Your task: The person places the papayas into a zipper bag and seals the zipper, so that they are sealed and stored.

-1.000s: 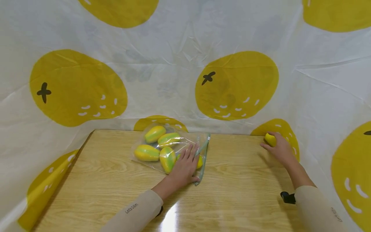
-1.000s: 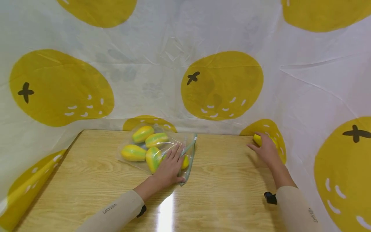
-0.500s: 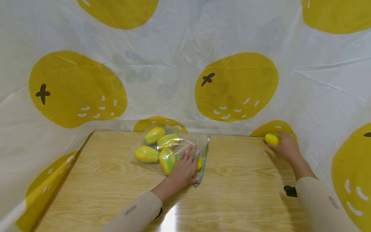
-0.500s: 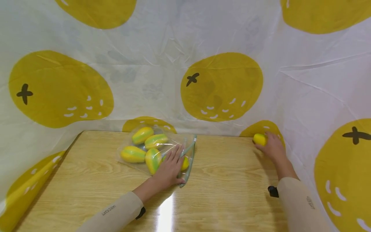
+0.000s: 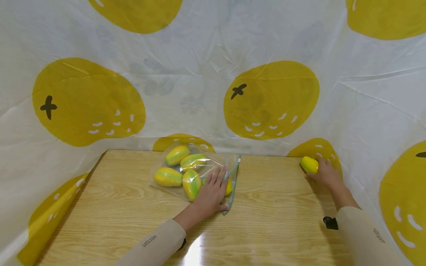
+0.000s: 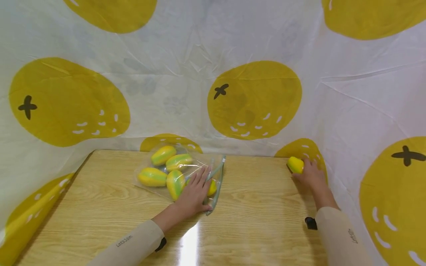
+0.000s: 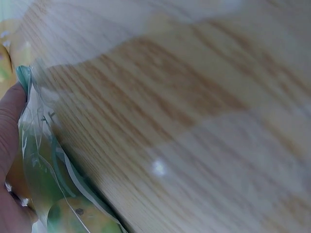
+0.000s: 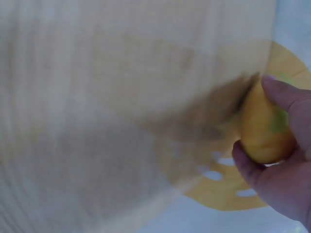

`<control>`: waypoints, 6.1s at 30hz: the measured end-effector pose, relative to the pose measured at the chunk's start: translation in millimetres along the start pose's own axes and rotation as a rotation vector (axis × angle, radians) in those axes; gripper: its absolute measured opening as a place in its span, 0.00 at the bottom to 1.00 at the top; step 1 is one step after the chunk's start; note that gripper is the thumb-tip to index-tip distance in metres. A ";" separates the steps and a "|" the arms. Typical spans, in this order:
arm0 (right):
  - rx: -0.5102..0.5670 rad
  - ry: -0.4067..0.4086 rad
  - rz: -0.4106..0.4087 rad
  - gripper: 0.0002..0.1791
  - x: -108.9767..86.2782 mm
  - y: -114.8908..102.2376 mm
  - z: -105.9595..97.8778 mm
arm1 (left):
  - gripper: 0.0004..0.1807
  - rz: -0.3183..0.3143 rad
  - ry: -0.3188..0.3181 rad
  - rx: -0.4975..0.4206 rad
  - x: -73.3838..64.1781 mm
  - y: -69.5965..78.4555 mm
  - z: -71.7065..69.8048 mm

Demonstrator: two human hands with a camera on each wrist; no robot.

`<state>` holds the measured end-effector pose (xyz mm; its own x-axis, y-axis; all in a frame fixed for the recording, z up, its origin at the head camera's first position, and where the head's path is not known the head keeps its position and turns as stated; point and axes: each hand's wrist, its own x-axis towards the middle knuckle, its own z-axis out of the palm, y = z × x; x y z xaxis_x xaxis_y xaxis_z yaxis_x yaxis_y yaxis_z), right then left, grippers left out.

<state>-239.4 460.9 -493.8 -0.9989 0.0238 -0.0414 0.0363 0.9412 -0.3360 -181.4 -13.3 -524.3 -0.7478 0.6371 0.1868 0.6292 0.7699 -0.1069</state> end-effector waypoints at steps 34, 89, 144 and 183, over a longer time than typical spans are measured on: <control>0.284 -0.016 -0.251 0.46 -40.0 -48.8 29.2 | 0.62 -0.007 -0.003 -0.019 -0.1 0.1 2.9; 0.351 -0.301 -0.475 0.41 -38.5 -196.6 72.0 | 0.68 -0.003 -0.011 0.066 -2.0 -3.4 -0.6; 0.496 -0.221 -0.449 0.32 -7.2 -211.1 77.1 | 0.70 -0.003 -0.019 0.102 2.1 -1.0 -0.1; 0.440 -0.054 -0.428 0.12 15.1 -233.1 90.6 | 0.72 0.004 0.005 0.080 -0.1 -5.5 2.6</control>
<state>-260.1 211.4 -501.4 -0.9250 -0.3532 0.1397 -0.3469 0.6355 -0.6898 -185.3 -17.5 -526.3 -0.7440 0.6402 0.1910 0.6132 0.7679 -0.1851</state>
